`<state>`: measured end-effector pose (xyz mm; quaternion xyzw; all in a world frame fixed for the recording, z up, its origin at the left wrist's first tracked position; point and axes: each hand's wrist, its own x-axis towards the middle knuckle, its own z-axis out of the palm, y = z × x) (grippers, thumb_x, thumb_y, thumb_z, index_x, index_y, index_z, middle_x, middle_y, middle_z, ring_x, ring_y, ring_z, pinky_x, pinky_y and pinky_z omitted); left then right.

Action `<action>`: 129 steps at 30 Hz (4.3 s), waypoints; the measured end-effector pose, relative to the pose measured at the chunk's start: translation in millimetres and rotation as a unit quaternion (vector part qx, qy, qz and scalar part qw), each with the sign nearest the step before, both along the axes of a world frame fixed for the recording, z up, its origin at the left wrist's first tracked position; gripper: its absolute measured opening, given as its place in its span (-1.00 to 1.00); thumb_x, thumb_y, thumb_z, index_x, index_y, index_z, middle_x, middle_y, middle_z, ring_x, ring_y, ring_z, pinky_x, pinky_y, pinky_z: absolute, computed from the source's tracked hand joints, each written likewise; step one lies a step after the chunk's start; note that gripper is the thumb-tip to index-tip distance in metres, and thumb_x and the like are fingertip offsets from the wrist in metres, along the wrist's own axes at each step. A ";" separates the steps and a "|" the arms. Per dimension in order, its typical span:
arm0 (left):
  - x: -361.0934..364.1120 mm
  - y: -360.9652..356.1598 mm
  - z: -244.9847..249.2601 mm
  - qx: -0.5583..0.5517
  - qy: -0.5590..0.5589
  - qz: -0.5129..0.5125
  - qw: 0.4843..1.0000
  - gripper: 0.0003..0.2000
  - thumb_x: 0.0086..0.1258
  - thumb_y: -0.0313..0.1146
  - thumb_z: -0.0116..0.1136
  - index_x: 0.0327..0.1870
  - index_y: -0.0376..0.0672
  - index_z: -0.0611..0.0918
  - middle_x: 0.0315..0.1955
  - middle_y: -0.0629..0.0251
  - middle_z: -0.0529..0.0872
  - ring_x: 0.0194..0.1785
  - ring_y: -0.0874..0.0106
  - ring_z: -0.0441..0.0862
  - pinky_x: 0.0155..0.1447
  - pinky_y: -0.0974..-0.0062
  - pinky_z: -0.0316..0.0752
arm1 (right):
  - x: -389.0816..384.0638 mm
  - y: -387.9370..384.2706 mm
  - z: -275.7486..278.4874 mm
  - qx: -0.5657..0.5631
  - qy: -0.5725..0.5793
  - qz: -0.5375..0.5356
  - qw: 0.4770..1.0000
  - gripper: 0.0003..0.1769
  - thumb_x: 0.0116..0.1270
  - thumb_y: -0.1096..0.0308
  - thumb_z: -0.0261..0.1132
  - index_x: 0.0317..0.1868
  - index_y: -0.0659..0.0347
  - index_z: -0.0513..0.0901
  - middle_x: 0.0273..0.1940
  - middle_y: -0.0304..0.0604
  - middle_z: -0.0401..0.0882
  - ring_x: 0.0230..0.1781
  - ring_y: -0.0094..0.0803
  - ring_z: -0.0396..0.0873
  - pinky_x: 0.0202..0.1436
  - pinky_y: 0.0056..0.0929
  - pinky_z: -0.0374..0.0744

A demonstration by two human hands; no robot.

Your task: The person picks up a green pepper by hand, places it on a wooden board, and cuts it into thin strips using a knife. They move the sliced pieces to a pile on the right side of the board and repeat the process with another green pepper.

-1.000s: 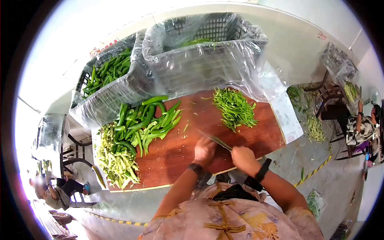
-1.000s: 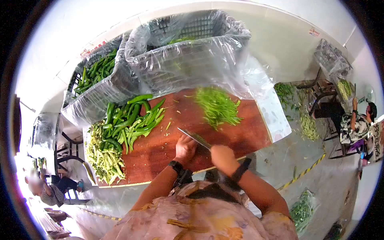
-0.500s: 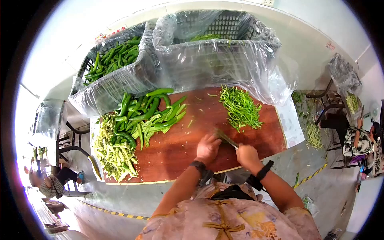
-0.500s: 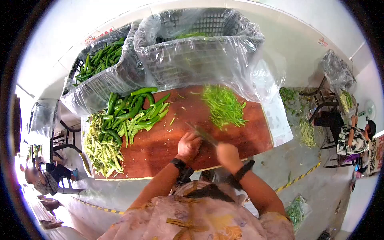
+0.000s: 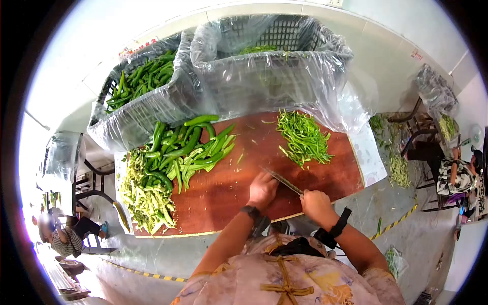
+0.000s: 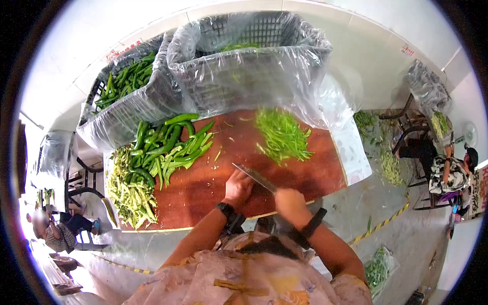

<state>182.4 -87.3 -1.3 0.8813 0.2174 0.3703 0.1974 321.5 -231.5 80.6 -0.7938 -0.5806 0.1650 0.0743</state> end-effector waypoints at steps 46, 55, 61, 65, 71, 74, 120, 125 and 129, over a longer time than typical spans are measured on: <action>-9.5 0.8 11.5 0.042 0.035 -0.016 0.998 -0.83 0.00 -0.51 0.12 -0.34 -0.14 0.65 -0.20 0.32 0.63 -0.06 0.24 0.55 -0.08 0.31 0.51 | -9.0 23.3 -12.8 0.035 0.008 -0.018 0.999 -0.74 0.28 0.26 0.16 -0.39 0.32 0.56 -0.52 0.16 0.56 -0.44 0.10 0.57 -0.34 -0.01 0.54; -8.9 8.0 -4.9 0.025 0.009 -0.053 0.998 -0.91 -0.01 -0.50 0.10 -0.46 -0.15 0.61 -0.22 0.32 0.62 -0.08 0.25 0.56 -0.10 0.33 0.53 | -7.2 6.3 -1.5 -0.001 0.011 -0.003 1.000 -0.76 0.25 0.28 0.19 -0.44 0.31 0.56 -0.51 0.15 0.57 -0.44 0.10 0.57 -0.34 0.00 0.54; -9.0 5.9 -4.8 -0.017 0.004 -0.048 0.999 -0.86 0.01 -0.51 0.10 -0.39 -0.13 0.64 -0.23 0.31 0.63 -0.10 0.26 0.57 -0.09 0.36 0.55 | -6.4 28.8 -18.0 -0.009 0.019 0.019 1.000 -0.77 0.24 0.30 0.18 -0.44 0.32 0.57 -0.51 0.16 0.57 -0.44 0.10 0.58 -0.34 -0.02 0.55; -4.7 8.5 -8.0 -0.003 -0.024 -0.051 0.998 -0.83 0.05 -0.53 0.10 -0.32 -0.14 0.65 -0.26 0.31 0.62 -0.10 0.26 0.57 -0.08 0.38 0.55 | -3.0 65.5 -31.4 0.019 0.000 0.005 1.000 -0.74 0.26 0.29 0.16 -0.48 0.32 0.57 -0.51 0.17 0.57 -0.46 0.11 0.58 -0.36 -0.03 0.55; -10.8 7.7 0.2 -0.022 -0.024 -0.080 0.996 -0.81 0.07 -0.55 0.12 -0.26 -0.18 0.64 -0.23 0.26 0.62 -0.11 0.23 0.57 -0.10 0.36 0.54 | 8.6 63.3 -25.5 0.085 0.018 -0.031 0.996 -0.72 0.25 0.27 0.19 -0.50 0.32 0.59 -0.50 0.17 0.56 -0.43 0.13 0.56 -0.33 0.01 0.52; -16.1 5.0 9.5 -0.044 -0.048 -0.065 0.996 -0.81 0.08 -0.55 0.12 -0.26 -0.19 0.64 -0.23 0.23 0.62 -0.09 0.19 0.56 -0.07 0.34 0.51 | 5.6 40.0 -20.4 0.067 0.007 -0.041 0.997 -0.75 0.24 0.28 0.20 -0.45 0.31 0.59 -0.51 0.16 0.56 -0.44 0.12 0.56 -0.34 0.00 0.52; -17.2 13.3 -5.0 -0.008 -0.027 -0.051 0.998 -0.89 0.05 -0.57 0.12 -0.38 -0.21 0.60 -0.32 0.19 0.59 -0.18 0.17 0.53 -0.13 0.31 0.50 | -11.7 52.3 -17.3 -0.006 0.058 0.026 0.998 -0.71 0.25 0.25 0.17 -0.46 0.34 0.60 -0.49 0.20 0.57 -0.44 0.15 0.57 -0.32 0.03 0.54; -20.4 12.3 -8.6 -0.053 0.038 -0.059 0.996 -0.77 0.00 -0.58 0.09 -0.28 -0.19 0.65 -0.21 0.21 0.63 -0.03 0.15 0.55 0.02 0.28 0.51 | -16.0 54.0 -17.2 -0.003 0.053 0.001 0.999 -0.72 0.26 0.25 0.16 -0.45 0.32 0.60 -0.50 0.19 0.57 -0.44 0.15 0.57 -0.32 0.04 0.55; -15.9 12.2 -2.4 -0.003 -0.009 -0.048 0.999 -0.83 0.00 -0.58 0.08 -0.36 -0.21 0.61 -0.32 0.20 0.59 -0.20 0.17 0.54 -0.13 0.31 0.51 | -17.7 31.9 -12.6 -0.008 0.029 0.016 0.999 -0.73 0.26 0.26 0.16 -0.45 0.32 0.60 -0.50 0.19 0.57 -0.44 0.15 0.58 -0.32 0.04 0.55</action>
